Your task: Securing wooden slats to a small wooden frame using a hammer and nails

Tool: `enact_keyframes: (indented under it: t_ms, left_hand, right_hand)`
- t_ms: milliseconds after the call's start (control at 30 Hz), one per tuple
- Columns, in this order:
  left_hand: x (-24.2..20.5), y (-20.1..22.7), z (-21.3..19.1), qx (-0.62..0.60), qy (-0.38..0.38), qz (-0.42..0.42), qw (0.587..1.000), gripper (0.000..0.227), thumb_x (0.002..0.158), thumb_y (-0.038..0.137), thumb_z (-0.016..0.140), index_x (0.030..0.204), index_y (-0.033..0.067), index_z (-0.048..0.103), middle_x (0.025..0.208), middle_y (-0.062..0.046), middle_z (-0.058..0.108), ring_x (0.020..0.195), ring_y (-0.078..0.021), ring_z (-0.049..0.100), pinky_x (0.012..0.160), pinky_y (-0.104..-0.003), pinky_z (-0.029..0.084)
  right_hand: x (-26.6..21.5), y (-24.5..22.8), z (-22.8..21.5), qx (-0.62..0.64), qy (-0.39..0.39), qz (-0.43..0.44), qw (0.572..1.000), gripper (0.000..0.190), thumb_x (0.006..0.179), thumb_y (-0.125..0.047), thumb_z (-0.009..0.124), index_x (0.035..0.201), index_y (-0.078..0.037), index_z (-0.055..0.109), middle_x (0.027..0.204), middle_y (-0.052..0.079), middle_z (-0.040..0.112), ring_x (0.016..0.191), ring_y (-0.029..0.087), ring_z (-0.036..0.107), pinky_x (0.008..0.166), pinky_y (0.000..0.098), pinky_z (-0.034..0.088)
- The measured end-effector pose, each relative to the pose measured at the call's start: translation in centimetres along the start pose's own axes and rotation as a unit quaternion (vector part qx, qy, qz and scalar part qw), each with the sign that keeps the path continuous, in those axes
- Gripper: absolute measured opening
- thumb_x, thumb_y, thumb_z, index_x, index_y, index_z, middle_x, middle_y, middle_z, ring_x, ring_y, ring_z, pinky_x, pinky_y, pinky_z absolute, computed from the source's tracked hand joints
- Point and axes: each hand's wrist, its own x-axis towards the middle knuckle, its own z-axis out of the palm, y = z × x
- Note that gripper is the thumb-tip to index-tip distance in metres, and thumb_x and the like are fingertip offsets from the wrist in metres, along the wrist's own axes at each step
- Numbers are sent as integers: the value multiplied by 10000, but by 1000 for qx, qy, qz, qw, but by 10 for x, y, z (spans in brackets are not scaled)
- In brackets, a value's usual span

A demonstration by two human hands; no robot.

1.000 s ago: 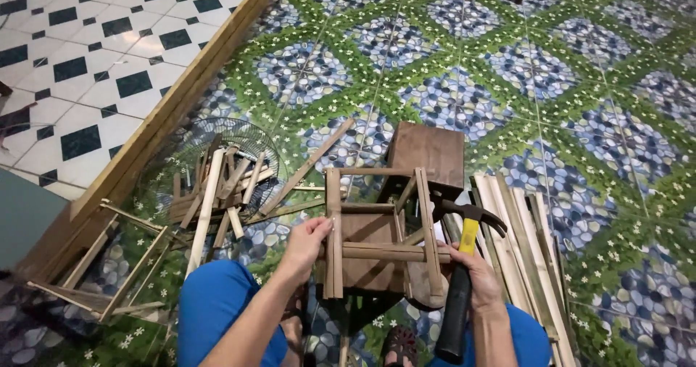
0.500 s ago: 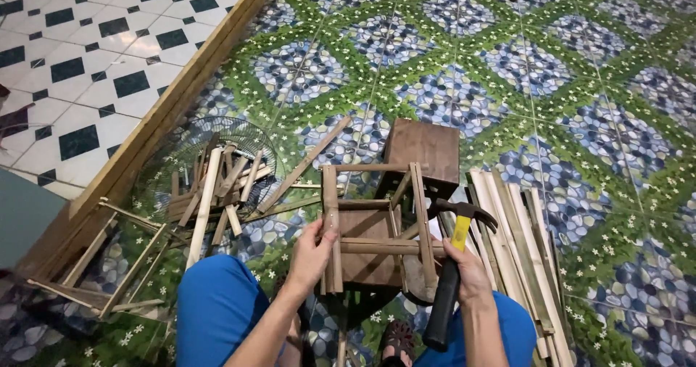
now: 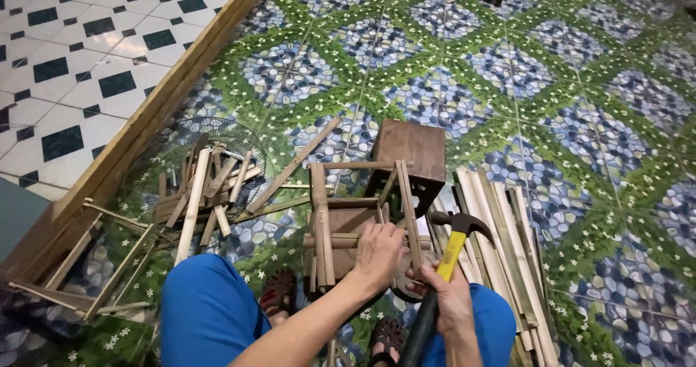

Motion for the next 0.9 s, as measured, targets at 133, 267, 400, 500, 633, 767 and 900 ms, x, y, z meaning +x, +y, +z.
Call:
enact_keyframes:
  t_ms: [133,267,400,500,633,767,900]
  left_hand:
    - [-4,-7,4,2,-6,6,1000,416,725,113,792,1120,64,672,975,-121,645,884,-309,589,848,-458,429]
    - [-5,-1,9,13,27,-15,999,350,747,103,777,1090,66,723,952,-98,646,861,-287,574,855,-445,412]
    - [-2,3,17,36,53,-37,997,315,747,96,769,1057,49,743,935,-122,685,814,-293,582,833,-448,421]
    - [0,6,17,44,62,-37,996,337,762,115,762,1090,46,736,929,-126,692,804,-300,571,835,-465,402]
    - [0,6,13,62,73,-37,995,278,783,152,776,1034,51,710,935,-112,688,828,-313,567,879,-491,393]
    - [2,8,7,71,68,-43,994,249,802,130,756,1032,50,704,935,-112,697,836,-309,571,886,-496,377]
    - [2,7,14,61,53,-59,995,204,854,145,733,1036,57,704,940,-112,698,831,-302,581,892,-504,386]
  right_hand:
    - [-3,-1,11,10,12,-8,1000,335,911,92,644,1167,34,437,882,213,594,713,383,679,589,453,597]
    - [-2,5,14,12,13,-30,999,347,890,100,656,1141,32,428,879,226,594,673,347,661,526,387,565]
    - [-1,4,18,-5,52,-40,998,349,889,103,651,1152,42,431,879,229,587,682,344,652,570,389,553]
    - [0,3,18,-20,55,-47,997,345,891,100,653,1158,51,440,889,226,583,689,343,652,579,393,554]
    - [5,8,18,-22,41,-61,997,337,891,99,663,1132,41,435,858,248,604,663,349,650,578,385,541]
    - [5,5,24,-53,50,-68,995,329,901,114,638,1154,84,430,891,276,604,670,379,660,588,414,548]
    - [1,-4,32,-69,73,-58,993,354,919,107,638,1194,85,417,907,259,598,713,378,672,621,429,579]
